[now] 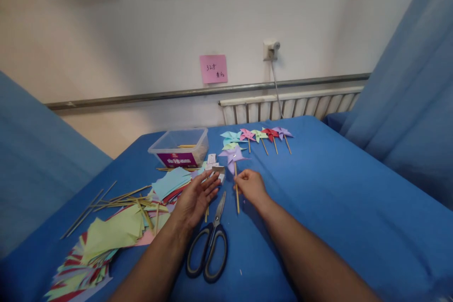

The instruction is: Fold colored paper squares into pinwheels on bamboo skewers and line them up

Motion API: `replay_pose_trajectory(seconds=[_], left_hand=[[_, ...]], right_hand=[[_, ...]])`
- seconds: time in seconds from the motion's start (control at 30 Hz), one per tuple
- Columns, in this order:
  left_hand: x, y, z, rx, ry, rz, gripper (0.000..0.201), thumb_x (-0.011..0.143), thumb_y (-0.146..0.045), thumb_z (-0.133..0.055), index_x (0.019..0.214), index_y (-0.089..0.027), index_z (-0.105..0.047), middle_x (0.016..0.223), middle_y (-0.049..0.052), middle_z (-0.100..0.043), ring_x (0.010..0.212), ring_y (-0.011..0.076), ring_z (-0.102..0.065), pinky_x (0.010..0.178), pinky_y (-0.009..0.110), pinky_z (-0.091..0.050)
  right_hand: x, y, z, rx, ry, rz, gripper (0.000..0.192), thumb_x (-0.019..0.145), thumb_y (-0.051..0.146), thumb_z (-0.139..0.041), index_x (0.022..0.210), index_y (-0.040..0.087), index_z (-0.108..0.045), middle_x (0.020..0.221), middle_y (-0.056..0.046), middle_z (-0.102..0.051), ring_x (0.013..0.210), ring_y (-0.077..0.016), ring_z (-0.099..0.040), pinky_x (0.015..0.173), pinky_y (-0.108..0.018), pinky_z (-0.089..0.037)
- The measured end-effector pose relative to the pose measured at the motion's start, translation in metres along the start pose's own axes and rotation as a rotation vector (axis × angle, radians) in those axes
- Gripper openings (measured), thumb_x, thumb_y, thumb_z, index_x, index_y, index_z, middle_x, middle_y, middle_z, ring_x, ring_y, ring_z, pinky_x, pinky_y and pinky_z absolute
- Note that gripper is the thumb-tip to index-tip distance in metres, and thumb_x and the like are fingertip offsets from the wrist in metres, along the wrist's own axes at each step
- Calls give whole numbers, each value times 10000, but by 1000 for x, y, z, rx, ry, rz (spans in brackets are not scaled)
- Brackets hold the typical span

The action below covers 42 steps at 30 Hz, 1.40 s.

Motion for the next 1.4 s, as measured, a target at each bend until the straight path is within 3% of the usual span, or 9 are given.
replay_pose_trajectory(seconds=[0.2, 0.5, 0.9, 1.2, 1.4], left_hand=[[6, 4, 3, 63, 2, 6, 263, 746, -271, -723, 969, -141, -676, 1134, 135, -681, 814, 150, -674, 646, 219, -511], [12, 16, 8, 142, 21, 32, 249, 747, -218, -722, 973, -134, -662, 1060, 133, -705, 734, 129, -667, 611, 207, -513], [8, 19, 4, 212, 42, 51, 206, 750, -187, -710, 943, -134, -662, 1005, 124, -719, 676, 109, -650, 590, 196, -503], [9, 20, 5, 277, 65, 52, 227, 727, -214, -734, 929, -142, -662, 1001, 119, -719, 691, 106, -647, 608, 199, -498], [10, 25, 3, 328, 100, 25, 253, 689, -228, -758, 908, -148, -660, 957, 113, -723, 668, 108, -640, 599, 207, -482]], right_hand=[[59, -5, 35, -304, -217, -6, 175, 732, 295, -578, 587, 198, -578, 634, -39, -652, 632, -174, -608, 557, -244, -396], [99, 0, 38, -624, -216, -92, 169, 777, 290, -562, 770, 221, -717, 887, -102, -720, 881, -266, -665, 716, -321, -461], [108, -1, 31, -757, -194, -151, 268, 825, 309, -491, 906, 238, -736, 1009, -94, -731, 943, -263, -675, 736, -322, -488], [102, 2, 29, -782, -202, -71, 312, 869, 407, -483, 899, 205, -718, 974, -129, -727, 924, -265, -669, 724, -318, -462], [84, 9, 38, -762, -240, 4, 350, 913, 403, -421, 867, 189, -694, 870, -121, -723, 840, -244, -660, 661, -294, -408]])
Point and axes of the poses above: each hand's wrist, its own x-axis towards the middle knuckle, its own z-axis out of the back of the hand, y = z × x, the point moved 5 cm from there along x, towards the middle knuckle
